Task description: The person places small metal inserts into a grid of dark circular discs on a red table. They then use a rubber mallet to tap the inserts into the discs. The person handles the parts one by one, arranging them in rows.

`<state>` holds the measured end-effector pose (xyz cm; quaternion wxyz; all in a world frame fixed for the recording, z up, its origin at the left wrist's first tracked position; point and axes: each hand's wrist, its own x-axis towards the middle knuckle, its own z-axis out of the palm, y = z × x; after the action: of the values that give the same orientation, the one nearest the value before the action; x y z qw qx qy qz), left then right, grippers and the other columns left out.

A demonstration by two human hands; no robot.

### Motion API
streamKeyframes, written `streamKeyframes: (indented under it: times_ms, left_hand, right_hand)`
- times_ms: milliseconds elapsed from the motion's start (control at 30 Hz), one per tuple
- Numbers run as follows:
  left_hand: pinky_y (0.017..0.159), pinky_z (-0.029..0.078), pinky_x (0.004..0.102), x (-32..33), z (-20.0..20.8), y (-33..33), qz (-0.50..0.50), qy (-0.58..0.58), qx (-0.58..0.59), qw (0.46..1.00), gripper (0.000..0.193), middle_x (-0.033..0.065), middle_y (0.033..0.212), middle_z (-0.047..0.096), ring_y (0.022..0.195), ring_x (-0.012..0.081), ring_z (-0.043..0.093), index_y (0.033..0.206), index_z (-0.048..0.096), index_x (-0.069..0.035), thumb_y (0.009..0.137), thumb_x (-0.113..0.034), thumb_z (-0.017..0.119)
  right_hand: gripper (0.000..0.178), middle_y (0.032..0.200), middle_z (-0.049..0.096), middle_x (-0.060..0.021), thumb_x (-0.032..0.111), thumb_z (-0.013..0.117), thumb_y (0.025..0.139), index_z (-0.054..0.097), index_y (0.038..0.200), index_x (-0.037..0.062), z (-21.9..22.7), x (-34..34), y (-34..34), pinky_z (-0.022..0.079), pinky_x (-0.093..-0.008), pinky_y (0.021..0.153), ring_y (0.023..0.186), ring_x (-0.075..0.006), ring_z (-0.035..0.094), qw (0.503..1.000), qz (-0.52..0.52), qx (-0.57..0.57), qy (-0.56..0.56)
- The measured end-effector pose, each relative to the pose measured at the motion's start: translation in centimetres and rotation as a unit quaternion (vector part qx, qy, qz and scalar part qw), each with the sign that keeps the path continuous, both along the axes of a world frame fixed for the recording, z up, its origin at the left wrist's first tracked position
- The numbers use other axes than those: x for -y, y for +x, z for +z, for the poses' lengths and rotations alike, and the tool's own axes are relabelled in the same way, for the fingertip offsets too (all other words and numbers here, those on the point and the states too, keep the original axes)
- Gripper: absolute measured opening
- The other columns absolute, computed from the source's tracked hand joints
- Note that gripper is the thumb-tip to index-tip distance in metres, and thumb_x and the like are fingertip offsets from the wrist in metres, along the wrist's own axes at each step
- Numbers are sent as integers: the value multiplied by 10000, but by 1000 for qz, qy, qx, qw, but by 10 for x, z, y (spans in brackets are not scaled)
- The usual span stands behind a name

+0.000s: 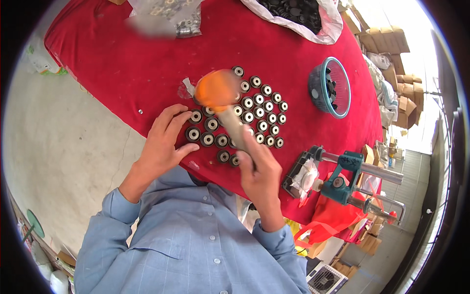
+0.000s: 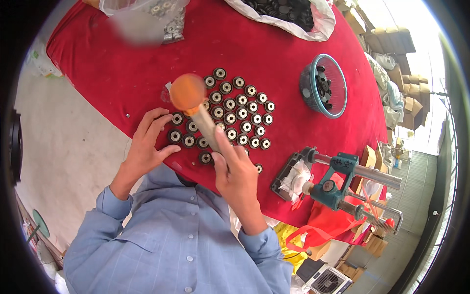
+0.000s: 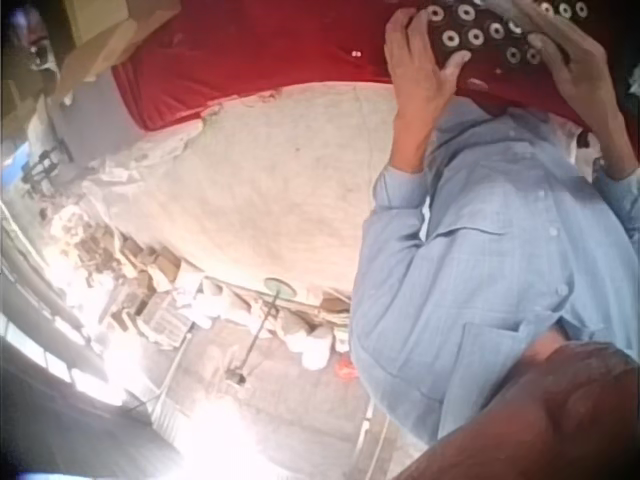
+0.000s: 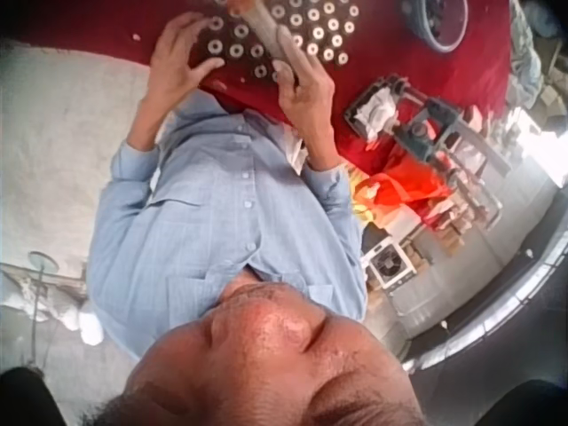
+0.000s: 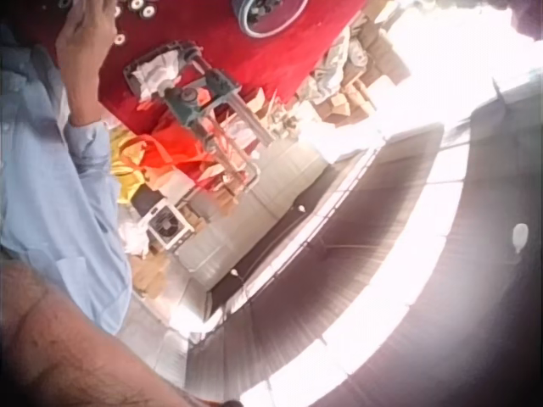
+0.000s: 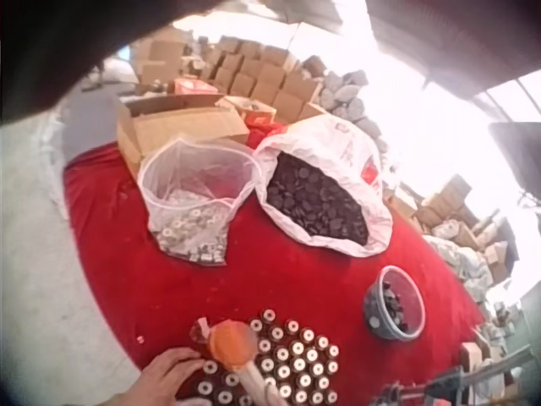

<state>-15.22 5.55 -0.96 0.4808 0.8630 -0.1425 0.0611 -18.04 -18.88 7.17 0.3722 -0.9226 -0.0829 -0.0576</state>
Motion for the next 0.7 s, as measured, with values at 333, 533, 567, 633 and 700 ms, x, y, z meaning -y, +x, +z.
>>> streamKeyframes:
  times_ms: [333, 533, 567, 633, 700]
  left_hand:
    - [1020, 535, 480, -2, -12, -1, 9, 10, 6, 1000, 713, 147, 1357, 594, 1218, 383, 620, 1379, 642, -59, 743, -185, 938]
    - [812, 622, 380, 0, -8, 2, 15, 20, 43, 999, 698, 133, 1301, 608, 1079, 296, 671, 1358, 660, -51, 729, -111, 956]
    - [808, 620, 379, -1, -9, 2, 20, 20, 44, 999, 704, 131, 1289, 611, 1067, 294, 670, 1359, 660, -54, 723, -107, 958]
    - [801, 615, 376, -1, -12, 2, 25, 16, 46, 998, 717, 126, 1265, 616, 1043, 289, 668, 1362, 661, -59, 712, -97, 961]
    - [790, 608, 370, 0, -12, 2, 22, 13, 42, 999, 730, 123, 1248, 621, 1015, 283, 663, 1368, 660, -64, 704, -89, 962]
  right_hand:
    - [581, 869, 663, -148, -10, 724, 963, 644, 1527, 106, 4, 14, -33, 542, -359, 689, 714, -214, 624, 999, -11, 29, 32]
    - [581, 889, 665, -150, -10, 721, 952, 642, 1521, 78, 11, 15, -42, 540, -348, 710, 718, -217, 621, 991, -82, -95, 42]
    - [577, 890, 666, -150, -11, 721, 951, 643, 1518, 71, 13, 17, -48, 541, -344, 713, 724, -216, 626, 994, -67, -69, 50]
    - [570, 893, 667, -150, -13, 720, 950, 645, 1511, 58, 18, 22, -64, 542, -335, 719, 736, -215, 636, 997, -41, -16, 63]
    - [569, 893, 674, -155, -27, 713, 941, 649, 1502, 48, 14, 19, -74, 539, -325, 707, 739, -214, 640, 998, -27, -39, 34]
